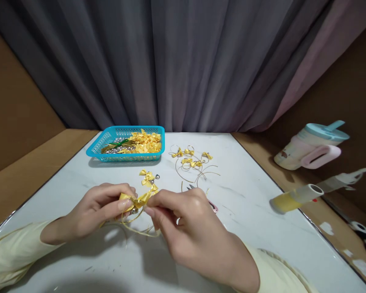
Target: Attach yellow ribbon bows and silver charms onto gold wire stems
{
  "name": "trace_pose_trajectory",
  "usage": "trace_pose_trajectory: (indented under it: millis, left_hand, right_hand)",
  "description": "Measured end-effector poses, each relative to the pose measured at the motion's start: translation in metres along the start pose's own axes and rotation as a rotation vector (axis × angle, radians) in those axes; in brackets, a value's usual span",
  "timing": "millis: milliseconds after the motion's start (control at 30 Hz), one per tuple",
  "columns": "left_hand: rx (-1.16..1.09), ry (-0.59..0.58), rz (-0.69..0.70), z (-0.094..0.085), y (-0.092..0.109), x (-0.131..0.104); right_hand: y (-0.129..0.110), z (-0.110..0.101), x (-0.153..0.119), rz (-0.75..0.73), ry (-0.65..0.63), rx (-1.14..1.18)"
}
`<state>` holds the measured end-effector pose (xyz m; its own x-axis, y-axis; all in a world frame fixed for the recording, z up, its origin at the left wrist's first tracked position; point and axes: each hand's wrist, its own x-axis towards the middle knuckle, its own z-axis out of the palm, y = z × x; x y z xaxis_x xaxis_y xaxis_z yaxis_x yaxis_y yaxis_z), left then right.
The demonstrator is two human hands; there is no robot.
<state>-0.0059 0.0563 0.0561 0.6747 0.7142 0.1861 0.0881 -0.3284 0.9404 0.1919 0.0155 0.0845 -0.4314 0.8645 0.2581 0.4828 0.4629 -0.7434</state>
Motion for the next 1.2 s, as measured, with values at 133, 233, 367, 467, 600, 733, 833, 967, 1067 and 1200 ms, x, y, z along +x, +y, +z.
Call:
trace_pose_trajectory:
  millis: [133, 233, 367, 467, 600, 733, 833, 967, 1067, 1200]
  left_hand:
    - [-0.059, -0.021, -0.030, 0.001, -0.001, -0.001]
    - [-0.152, -0.022, -0.057, 0.002, -0.004, -0.004]
    - [-0.240, -0.023, -0.061, 0.003, -0.008, -0.005]
    - [-0.227, -0.023, -0.064, 0.002, -0.005, -0.005]
    - [-0.076, 0.004, 0.012, 0.002, -0.001, -0.004]
    - [0.178, 0.065, 0.168, 0.003, -0.002, -0.004]
    - [0.288, 0.078, 0.224, 0.004, -0.004, -0.004]
    - [0.332, 0.099, 0.225, 0.003, -0.005, -0.004]
    - [0.367, 0.111, 0.239, 0.002, -0.003, -0.004]
    - [0.451, 0.160, 0.278, 0.001, -0.001, -0.002]
  right_hand:
    - [0.002, 0.005, 0.000, -0.004, 0.041, 0.038]
    - [0.003, 0.008, 0.001, 0.042, 0.052, 0.127]
    - [0.004, 0.009, 0.006, 0.162, -0.005, 0.439]
    - [0.005, 0.012, 0.009, 0.286, -0.053, 0.728]
    - [0.007, 0.019, 0.011, 0.347, -0.047, 0.935]
    - [0.011, 0.031, 0.009, 0.307, 0.051, 0.942]
    - [0.015, 0.040, 0.008, 0.276, 0.121, 0.911]
    - [0.022, 0.048, 0.010, 0.202, 0.120, 0.869]
    - [0.031, 0.046, 0.012, 0.106, 0.103, 0.774]
    - [0.040, 0.030, 0.014, -0.138, 0.134, 0.357]
